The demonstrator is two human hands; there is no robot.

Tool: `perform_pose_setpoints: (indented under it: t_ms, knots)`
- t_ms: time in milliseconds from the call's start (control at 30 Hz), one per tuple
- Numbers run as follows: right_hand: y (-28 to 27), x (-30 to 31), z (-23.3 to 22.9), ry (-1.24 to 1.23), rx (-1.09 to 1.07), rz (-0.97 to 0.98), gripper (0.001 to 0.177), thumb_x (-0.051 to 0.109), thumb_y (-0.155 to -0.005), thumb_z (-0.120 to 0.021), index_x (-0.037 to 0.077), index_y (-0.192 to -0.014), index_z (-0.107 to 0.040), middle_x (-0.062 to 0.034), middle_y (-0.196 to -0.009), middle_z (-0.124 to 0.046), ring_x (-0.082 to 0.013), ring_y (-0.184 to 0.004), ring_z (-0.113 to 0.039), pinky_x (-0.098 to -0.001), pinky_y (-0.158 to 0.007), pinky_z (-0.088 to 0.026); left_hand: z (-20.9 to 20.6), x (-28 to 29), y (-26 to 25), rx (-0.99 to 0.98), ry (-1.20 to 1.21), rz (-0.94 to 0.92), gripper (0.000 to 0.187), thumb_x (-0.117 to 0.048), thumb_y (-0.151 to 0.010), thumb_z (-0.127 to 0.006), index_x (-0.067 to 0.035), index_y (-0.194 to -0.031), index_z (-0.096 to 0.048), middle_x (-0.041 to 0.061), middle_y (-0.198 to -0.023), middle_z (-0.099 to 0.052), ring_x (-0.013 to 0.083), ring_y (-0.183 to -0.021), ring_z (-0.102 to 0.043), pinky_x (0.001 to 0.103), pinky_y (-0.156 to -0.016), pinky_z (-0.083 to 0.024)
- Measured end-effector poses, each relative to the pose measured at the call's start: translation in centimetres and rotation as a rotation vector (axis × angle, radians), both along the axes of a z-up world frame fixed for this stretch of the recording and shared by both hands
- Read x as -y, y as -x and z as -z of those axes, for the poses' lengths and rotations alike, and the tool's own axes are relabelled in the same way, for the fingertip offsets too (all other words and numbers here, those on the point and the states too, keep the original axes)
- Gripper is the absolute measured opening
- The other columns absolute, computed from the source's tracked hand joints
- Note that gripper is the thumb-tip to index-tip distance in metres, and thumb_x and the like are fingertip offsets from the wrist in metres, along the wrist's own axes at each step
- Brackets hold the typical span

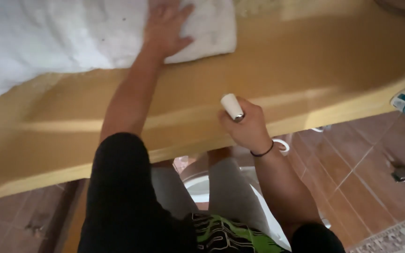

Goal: Washing a white pillow in a bathtub using a hand sprayer.

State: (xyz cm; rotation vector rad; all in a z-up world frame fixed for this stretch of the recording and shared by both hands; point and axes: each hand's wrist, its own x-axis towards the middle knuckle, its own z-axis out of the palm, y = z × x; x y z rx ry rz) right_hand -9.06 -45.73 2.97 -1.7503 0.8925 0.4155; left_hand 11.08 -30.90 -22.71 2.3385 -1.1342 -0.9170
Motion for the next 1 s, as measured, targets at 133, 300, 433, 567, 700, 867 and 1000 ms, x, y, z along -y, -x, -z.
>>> perform_pose_setpoints:
  t_ms: [133, 300, 433, 567, 700, 867, 1000]
  knots:
    - [-2.1, -3.1, -0.2, -0.028, -0.027, -0.067, 0.021, 0.015, -0.086, -0.075, 0.003, -0.101, -0.069, -0.0027, -0.069, -0.06, -0.0081, -0.063, -0.055, -0.0275, -0.06, -0.05, -0.6, -10.0, -2.6, -0.002, -0.305, -0.073, 0.102, -0.076, -0.087, -0.063, -0.026, -0.168, -0.027, 0.015, -0.167, -0.031, 0.04, -0.155, -0.019, 0.072, -0.12, 0.003]
    - [-3.9, -5.6, 0.7, -0.054, -0.085, -0.105, 0.019, 0.018, -0.088, -0.077, 0.002, -0.095, -0.07, -0.0043, -0.066, -0.059, -0.0087, -0.061, -0.053, -0.0285, -0.057, -0.049, -6.8, -12.6, -4.3, -0.009, -0.638, -0.406, 0.125, -0.076, -0.059, -0.071, -0.032, -0.162, -0.017, 0.016, -0.168, -0.008, 0.0481, -0.149, 0.004, 0.085, -0.106, 0.001]
    - [-3.8, -6.4, 0.7, -0.057, -0.111, -0.123, 0.02, 0.018, -0.087, -0.078, 0.003, -0.096, -0.07, -0.0043, -0.066, -0.06, -0.0085, -0.06, -0.053, -0.0284, -0.056, -0.049, 3.1, -11.7, -0.5, -0.016, -0.589, -0.399, 0.108, -0.071, -0.08, -0.07, -0.023, -0.165, -0.024, 0.02, -0.17, -0.016, 0.061, -0.148, 0.005, 0.091, -0.105, -0.003]
    - [-4.1, -5.5, 0.3, 0.033, -0.046, -0.14, 0.018, 0.017, -0.087, -0.079, 0.004, -0.093, -0.068, -0.0024, -0.069, -0.061, -0.0079, -0.062, -0.055, -0.0279, -0.059, -0.05, 6.3, -7.9, 1.6, 0.016, -0.443, -0.407, 0.078, -0.05, -0.094, -0.066, -0.002, -0.152, -0.046, 0.022, -0.168, -0.024, 0.0621, -0.148, 0.001, 0.093, -0.105, -0.007]
    - [-3.2, -4.2, 0.8, 0.029, -0.08, -0.085, 0.02, 0.017, -0.089, -0.08, 0.003, -0.088, -0.065, -0.0013, -0.069, -0.06, -0.008, -0.065, -0.053, -0.0283, -0.059, -0.048, 6.9, -1.1, 5.5, -0.026, -0.307, -0.446, 0.079, -0.051, -0.095, -0.065, 0.01, -0.143, -0.05, 0.025, -0.16, -0.029, 0.0588, -0.147, -0.005, 0.089, -0.102, -0.015]
    - [-4.0, -5.0, 0.0, 0.036, -0.089, -0.115, 0.02, 0.016, -0.091, -0.079, 0.003, -0.087, -0.064, -0.0017, -0.068, -0.058, -0.0082, -0.065, -0.052, -0.0282, -0.059, -0.047, 6.8, -4.8, 5.5, -0.094, 0.008, -0.565, 0.084, -0.048, -0.09, -0.07, 0.008, -0.148, -0.046, 0.031, -0.155, -0.03, 0.0548, -0.143, -0.018, 0.075, -0.107, -0.023]
    - [-4.4, -6.3, -0.4, 0.021, -0.085, -0.156, 0.016, 0.016, -0.09, -0.077, 0.003, -0.095, -0.068, -0.0027, -0.069, -0.06, -0.0084, -0.065, -0.053, -0.0283, -0.059, -0.048, 3.9, -15.3, -1.1, -0.062, -0.399, -0.704, 0.095, -0.067, -0.087, -0.065, -0.008, -0.157, -0.038, 0.026, -0.163, -0.015, 0.0555, -0.146, -0.001, 0.083, -0.107, -0.011]
